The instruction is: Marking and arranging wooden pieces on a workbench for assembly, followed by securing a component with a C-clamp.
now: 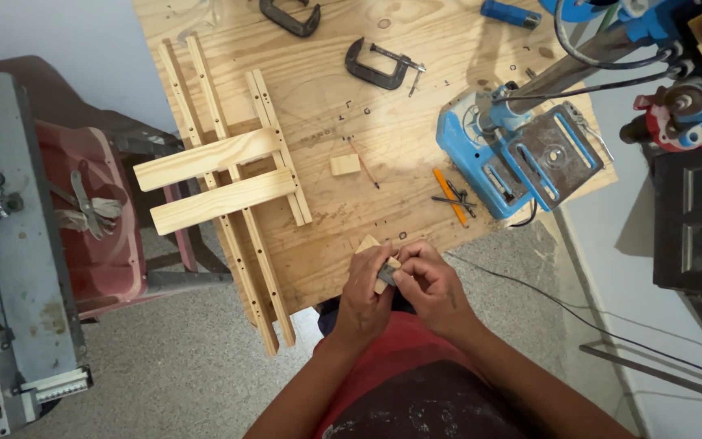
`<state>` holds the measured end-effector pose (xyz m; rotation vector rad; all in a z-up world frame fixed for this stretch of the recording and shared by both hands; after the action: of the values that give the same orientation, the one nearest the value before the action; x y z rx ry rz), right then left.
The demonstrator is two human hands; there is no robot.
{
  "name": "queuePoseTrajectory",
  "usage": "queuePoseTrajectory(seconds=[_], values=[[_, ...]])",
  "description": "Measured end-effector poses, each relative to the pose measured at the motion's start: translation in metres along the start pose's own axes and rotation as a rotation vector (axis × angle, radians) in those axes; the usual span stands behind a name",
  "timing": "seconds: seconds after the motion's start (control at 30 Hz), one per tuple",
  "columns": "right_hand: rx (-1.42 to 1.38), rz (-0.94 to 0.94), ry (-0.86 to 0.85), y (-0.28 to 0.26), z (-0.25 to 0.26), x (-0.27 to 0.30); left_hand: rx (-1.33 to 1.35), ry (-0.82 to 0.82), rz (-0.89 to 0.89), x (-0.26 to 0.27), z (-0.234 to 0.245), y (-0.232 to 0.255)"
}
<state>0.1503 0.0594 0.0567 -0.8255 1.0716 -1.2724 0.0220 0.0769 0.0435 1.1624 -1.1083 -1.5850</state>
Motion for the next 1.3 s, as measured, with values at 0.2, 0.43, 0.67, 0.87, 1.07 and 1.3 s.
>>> queuePoseTrajectory(seconds=[0.2,0.43,0.67,0.87,1.07,1.3], values=[[0.010,0.015,0.010,0.014,0.010,0.001,-0.028,0.022,-0.082,-0.004,-0.007,0.003],[-0.049,0.055,-0.169,0.013,0.029,-0.049,-0.022,0.091,-0.077,-0.008,-0.014,-0.010],[0.595,0.077,-0.355,0.183,0.060,-0.234,-0.078,0.088,0.199,0.007,-0.034,-0.042],[0.956,0.240,-0.523,0.329,0.054,-0.354,-0.101,0.245,0.285,-0.010,-0.031,-0.028],[1.020,0.199,-0.585,0.328,0.047,-0.368,-0.108,0.342,0.358,0.004,-0.034,-0.034],[0.757,0.136,-0.376,0.278,0.058,-0.319,-0.060,0.280,0.301,-0.003,-0.035,-0.023]])
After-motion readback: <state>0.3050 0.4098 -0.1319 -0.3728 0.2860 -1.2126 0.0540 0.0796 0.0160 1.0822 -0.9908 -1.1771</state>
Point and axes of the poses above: each hand's wrist, its own x-axis away from the middle knuckle, its own z-axis out of the back of the hand, y = z × x, the point moved 9 cm from there along -x, towards the middle knuckle, and after that the axes turned 15 degrees about z, right-handed, at the moved point
